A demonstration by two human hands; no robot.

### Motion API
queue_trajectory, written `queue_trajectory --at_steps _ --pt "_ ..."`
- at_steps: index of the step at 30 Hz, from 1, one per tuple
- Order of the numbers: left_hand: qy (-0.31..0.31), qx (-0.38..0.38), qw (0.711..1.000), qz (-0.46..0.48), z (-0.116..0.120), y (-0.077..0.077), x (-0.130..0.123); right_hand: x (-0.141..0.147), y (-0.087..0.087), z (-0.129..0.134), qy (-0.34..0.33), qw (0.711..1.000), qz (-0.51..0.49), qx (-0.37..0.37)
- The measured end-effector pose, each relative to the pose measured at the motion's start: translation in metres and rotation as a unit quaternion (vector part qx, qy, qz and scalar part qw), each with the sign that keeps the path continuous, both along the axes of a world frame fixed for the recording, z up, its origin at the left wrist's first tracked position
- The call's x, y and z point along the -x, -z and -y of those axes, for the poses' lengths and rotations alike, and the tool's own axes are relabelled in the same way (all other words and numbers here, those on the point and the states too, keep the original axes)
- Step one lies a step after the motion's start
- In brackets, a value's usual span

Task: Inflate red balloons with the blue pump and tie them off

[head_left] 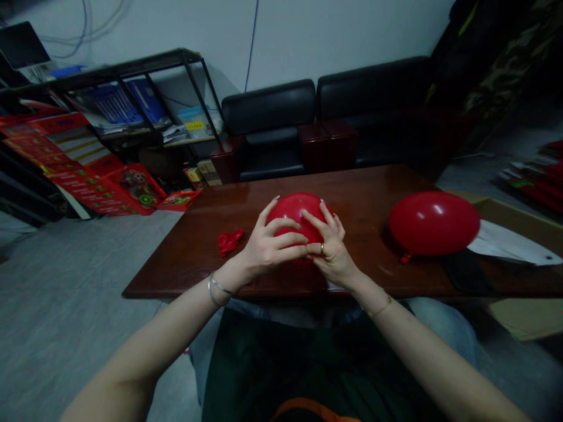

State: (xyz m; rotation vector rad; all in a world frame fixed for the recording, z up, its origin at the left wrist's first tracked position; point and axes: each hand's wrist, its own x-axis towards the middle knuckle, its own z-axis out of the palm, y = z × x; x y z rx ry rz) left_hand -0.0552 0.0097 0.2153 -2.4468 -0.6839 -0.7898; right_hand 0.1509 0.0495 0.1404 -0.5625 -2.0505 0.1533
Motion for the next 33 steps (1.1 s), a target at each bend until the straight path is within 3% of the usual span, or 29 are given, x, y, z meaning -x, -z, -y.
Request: queue_trajectory --at_steps 2,5,8,13,15,17,21,25,30,33 --pt "0.001 -0.020 1.000 -0.018 0.000 -0.001 -0.002 0.001 -0.001 0.001 0.001 1.000 0.003 0.001" --pt "-0.031 0.013 0.998 -0.047 0.001 -0.006 -0.006 0.000 -0.003 0.004 0.003 1.000 0.011 0.002" --pt "-0.051 0.104 0.990 -0.077 0.003 -0.016 -0.009 -0.002 -0.006 0.004 -0.003 1.000 0.018 -0.001" --pt "-0.006 0.302 0.950 -0.078 0.010 -0.031 -0.011 -0.005 -0.006 0.003 -0.028 0.999 0.038 0.001" --pt "-0.002 0.341 0.938 -0.065 0.011 -0.033 -0.010 -0.006 -0.004 0.004 -0.036 0.999 0.036 0.000" --pt "-0.017 0.325 0.943 -0.072 0.011 -0.033 -0.009 -0.006 -0.003 0.004 -0.032 0.999 0.031 0.002" --pt "-0.079 0.194 0.968 -0.139 0.013 -0.034 -0.008 -0.011 -0.003 0.005 -0.008 1.000 0.011 0.016" --pt "-0.131 0.098 0.971 -0.176 0.025 -0.035 -0.015 -0.012 -0.002 0.004 0.011 1.000 -0.025 0.009" --pt "-0.031 0.144 0.976 -0.159 0.041 -0.029 -0.026 -0.009 0.000 0.002 0.048 0.998 -0.050 -0.006" --pt "-0.019 0.189 0.976 -0.106 0.039 -0.025 -0.023 -0.009 0.000 0.003 0.038 0.997 -0.060 0.004"
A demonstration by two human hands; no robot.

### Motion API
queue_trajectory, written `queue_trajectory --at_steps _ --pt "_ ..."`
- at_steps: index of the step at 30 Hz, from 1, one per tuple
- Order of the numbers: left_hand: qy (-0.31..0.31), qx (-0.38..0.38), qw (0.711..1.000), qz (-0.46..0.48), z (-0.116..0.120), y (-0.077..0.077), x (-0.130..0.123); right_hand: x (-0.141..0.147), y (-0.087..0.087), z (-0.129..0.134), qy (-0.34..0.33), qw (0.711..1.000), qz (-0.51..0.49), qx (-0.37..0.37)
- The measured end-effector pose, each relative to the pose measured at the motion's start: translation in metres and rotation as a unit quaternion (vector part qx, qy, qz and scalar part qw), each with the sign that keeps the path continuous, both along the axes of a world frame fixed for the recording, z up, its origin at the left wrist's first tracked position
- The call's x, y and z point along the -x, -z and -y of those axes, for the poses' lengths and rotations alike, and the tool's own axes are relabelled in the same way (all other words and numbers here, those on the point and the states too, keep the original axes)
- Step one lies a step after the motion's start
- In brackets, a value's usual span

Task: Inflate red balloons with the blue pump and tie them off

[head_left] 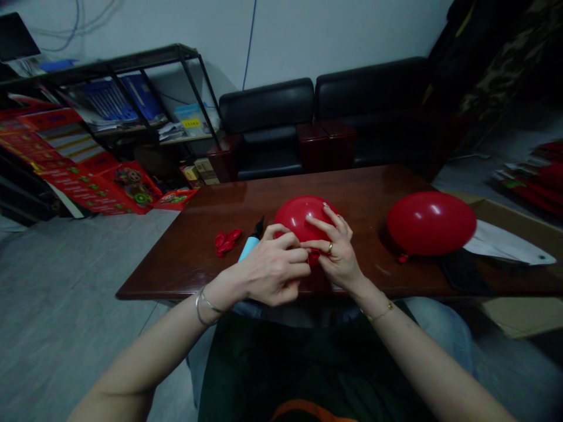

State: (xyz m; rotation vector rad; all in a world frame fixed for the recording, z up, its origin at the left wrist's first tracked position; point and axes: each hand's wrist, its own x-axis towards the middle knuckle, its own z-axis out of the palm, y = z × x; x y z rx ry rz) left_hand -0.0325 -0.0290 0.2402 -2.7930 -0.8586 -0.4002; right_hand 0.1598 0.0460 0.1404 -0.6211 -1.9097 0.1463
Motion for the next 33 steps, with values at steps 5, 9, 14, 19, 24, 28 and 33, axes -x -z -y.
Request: queue_trajectory --at_steps 5,9,14,19,24,28,33 --pt "-0.080 0.065 0.959 0.264 -0.012 0.027 0.003 0.004 0.001 0.006 -0.019 0.996 -0.087 0.022" --pt "-0.142 0.053 0.827 0.542 -0.021 0.064 -0.019 0.012 0.006 0.015 -0.012 0.989 -0.148 0.019" --pt "-0.173 0.091 0.638 0.745 -0.030 0.085 -0.045 0.020 0.006 0.026 0.039 0.977 -0.206 0.028" --pt "-0.162 0.106 0.576 0.794 -0.033 0.090 -0.040 0.019 -0.001 0.031 0.000 0.973 -0.227 0.048" --pt "-0.186 0.064 0.667 0.718 -0.030 0.091 -0.026 0.017 -0.003 0.023 -0.023 0.977 -0.192 0.085" --pt "-0.247 -0.067 0.853 0.456 -0.024 0.077 -0.018 0.017 0.002 0.013 -0.018 0.984 -0.141 0.108" --pt "-0.223 -0.149 0.924 0.272 -0.029 0.068 -0.005 0.017 0.013 0.004 0.042 0.990 -0.042 0.129"
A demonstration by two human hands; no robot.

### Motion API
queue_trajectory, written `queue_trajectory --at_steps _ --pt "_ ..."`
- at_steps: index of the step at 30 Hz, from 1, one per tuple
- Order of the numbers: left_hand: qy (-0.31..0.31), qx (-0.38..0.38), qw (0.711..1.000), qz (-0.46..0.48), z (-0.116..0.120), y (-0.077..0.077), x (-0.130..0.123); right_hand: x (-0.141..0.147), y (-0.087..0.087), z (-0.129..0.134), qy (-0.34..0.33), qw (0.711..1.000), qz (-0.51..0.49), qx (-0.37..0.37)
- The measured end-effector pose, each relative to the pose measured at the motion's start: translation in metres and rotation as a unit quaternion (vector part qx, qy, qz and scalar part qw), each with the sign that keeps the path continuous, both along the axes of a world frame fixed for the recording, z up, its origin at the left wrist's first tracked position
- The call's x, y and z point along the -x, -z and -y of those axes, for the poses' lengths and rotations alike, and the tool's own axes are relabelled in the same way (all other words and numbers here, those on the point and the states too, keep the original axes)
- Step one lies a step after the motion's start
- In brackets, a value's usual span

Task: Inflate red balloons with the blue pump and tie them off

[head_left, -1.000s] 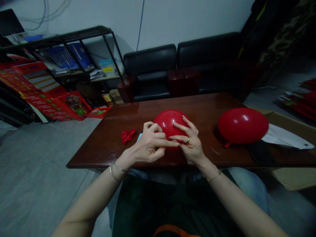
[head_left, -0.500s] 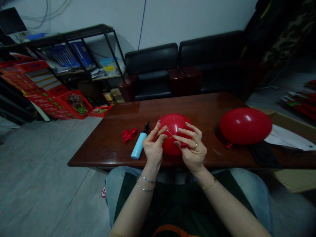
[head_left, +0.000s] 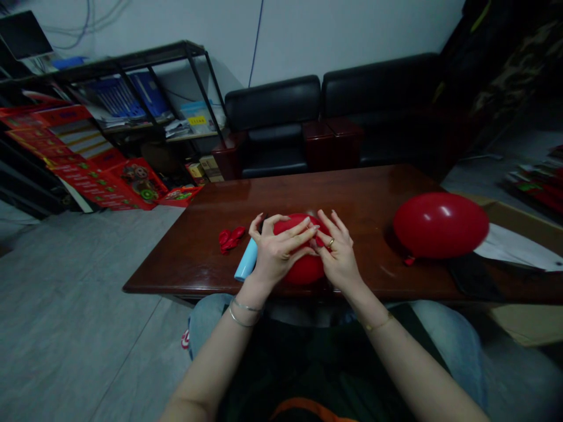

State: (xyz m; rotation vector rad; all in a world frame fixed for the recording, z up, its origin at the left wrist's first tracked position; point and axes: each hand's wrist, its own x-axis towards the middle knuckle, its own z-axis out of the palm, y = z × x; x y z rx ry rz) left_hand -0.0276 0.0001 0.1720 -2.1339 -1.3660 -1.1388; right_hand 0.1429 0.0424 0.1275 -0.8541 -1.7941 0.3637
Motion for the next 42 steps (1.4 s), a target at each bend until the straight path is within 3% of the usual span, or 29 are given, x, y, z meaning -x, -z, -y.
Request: queue_trajectory --at_steps 5,12,25,30,34,38,42 --pt "-0.015 -0.009 1.000 -0.010 -0.004 0.008 -0.003 0.008 0.004 0.006 0.015 0.999 0.037 0.032" --pt "-0.046 -0.055 0.994 0.078 0.000 0.021 -0.027 0.035 0.010 0.033 0.096 0.993 -0.062 -0.010" --pt "0.027 -0.065 0.993 0.098 0.001 0.035 -0.026 0.026 0.023 0.039 0.144 0.989 0.018 0.003" --pt "0.047 -0.043 0.996 0.062 0.002 0.039 -0.015 0.018 0.024 0.037 0.044 0.997 0.053 0.031" --pt "0.061 -0.027 0.997 0.045 0.004 0.038 -0.006 -0.010 0.010 0.023 -0.070 0.991 0.111 0.021" --pt "0.093 -0.003 0.995 0.025 0.003 0.037 0.003 -0.041 -0.014 -0.005 -0.062 0.988 0.104 -0.100" --pt "0.131 0.015 0.991 -0.019 0.002 0.034 0.009 -0.048 -0.029 -0.026 -0.151 0.940 0.218 -0.216"
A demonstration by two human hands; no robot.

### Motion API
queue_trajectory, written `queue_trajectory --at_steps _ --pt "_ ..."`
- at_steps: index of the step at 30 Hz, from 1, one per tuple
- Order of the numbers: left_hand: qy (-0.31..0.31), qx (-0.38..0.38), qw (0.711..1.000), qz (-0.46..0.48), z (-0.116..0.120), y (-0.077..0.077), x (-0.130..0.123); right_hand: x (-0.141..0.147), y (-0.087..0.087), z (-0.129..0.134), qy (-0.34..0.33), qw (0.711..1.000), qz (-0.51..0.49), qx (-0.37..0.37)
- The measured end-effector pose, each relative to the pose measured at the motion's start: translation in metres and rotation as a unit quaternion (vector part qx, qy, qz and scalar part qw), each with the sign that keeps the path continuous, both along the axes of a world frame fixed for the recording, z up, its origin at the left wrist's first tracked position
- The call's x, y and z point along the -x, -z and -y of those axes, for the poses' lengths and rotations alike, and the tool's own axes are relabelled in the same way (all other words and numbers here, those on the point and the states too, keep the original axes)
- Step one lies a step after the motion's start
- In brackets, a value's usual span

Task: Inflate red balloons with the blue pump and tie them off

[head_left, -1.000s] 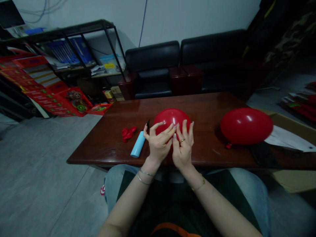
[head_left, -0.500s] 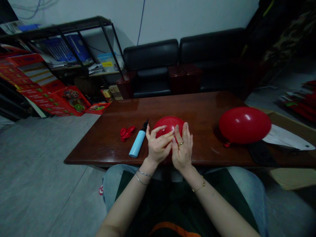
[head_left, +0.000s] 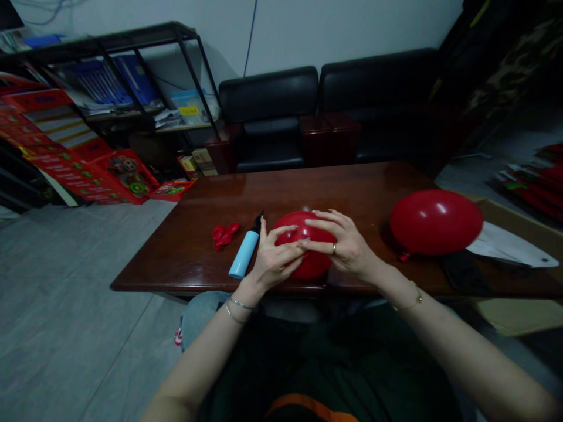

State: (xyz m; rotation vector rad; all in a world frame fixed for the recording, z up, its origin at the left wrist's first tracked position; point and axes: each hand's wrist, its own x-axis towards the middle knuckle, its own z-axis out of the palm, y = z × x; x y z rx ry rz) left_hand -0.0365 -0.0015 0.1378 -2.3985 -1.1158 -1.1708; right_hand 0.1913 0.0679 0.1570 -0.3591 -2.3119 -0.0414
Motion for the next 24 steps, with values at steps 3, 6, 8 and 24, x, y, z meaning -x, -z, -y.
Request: queue_trajectory --at_steps 3,6,8,24 --pt "0.017 0.005 0.999 -0.028 -0.001 -0.003 0.002 0.002 -0.005 -0.007 -0.046 0.998 0.039 -0.032" --pt "0.034 0.007 0.999 -0.034 -0.002 -0.005 0.005 0.002 -0.011 -0.012 -0.098 0.994 0.049 0.013" --pt "0.046 0.015 0.998 -0.042 -0.003 -0.005 0.008 0.000 -0.016 -0.016 -0.132 0.985 0.069 0.088" --pt "0.089 0.043 0.989 -0.107 0.004 -0.014 0.007 0.010 -0.046 -0.011 -0.151 0.957 0.237 0.065"
